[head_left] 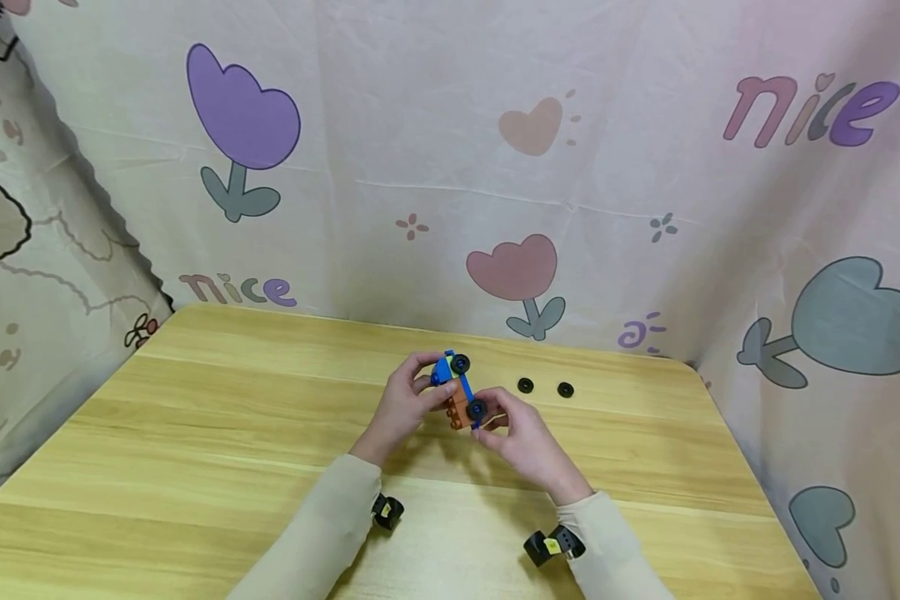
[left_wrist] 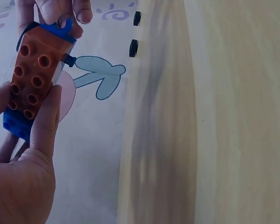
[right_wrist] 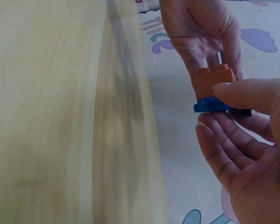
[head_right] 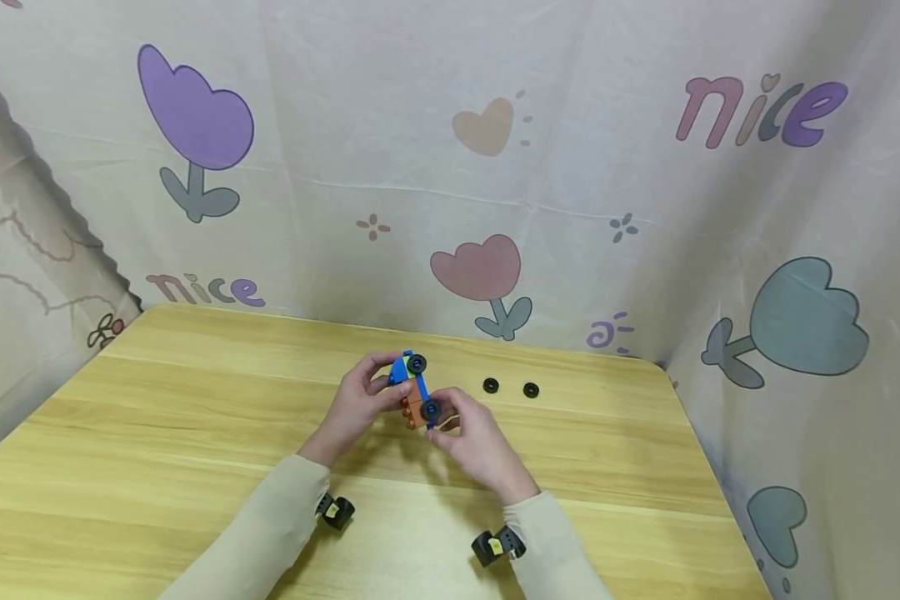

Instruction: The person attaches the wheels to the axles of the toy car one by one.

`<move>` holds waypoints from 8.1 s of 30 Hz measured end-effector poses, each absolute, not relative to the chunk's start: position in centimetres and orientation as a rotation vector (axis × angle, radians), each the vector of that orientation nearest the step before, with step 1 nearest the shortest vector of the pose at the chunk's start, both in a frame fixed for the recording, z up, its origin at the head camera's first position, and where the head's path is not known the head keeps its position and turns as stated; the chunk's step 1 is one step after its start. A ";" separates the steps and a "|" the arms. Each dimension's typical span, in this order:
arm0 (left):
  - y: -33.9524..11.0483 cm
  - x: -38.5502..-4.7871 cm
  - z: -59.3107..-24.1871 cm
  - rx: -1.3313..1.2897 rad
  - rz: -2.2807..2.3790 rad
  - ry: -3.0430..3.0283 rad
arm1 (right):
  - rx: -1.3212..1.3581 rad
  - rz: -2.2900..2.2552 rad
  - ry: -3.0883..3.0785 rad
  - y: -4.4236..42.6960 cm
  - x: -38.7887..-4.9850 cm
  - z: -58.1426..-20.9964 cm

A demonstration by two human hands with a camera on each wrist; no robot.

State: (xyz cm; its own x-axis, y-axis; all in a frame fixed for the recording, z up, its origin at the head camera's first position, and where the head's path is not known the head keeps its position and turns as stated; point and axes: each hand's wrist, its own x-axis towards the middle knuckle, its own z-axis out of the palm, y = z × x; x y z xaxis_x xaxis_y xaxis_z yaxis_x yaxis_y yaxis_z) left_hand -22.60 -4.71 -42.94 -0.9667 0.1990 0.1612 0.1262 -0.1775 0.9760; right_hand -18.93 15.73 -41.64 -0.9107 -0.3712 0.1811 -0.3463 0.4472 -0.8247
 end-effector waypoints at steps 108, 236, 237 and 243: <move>-5.4 -21.7 -43.5 0.736 1.772 2.239 | -0.677 -1.951 2.486 17.3 -19.5 -42.3; -4.8 -22.0 -43.8 0.545 1.841 2.119 | -0.753 -1.104 3.075 23.2 -20.5 -38.9; -4.8 -22.0 -43.8 0.548 1.841 2.120 | -0.749 -1.118 3.065 23.1 -20.5 -38.9; -4.9 -21.9 -43.7 0.559 1.832 2.113 | -0.717 -1.169 3.051 22.8 -20.2 -38.9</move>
State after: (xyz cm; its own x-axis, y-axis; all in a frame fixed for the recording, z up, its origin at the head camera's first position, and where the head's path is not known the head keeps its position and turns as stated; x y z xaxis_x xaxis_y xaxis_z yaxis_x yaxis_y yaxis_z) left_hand -21.95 -4.86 -43.73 -0.8830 0.4680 0.0352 0.1010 0.1163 0.9881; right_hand -20.17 22.77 -38.89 -0.8883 -0.3162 0.3330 -0.4578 0.6672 -0.5876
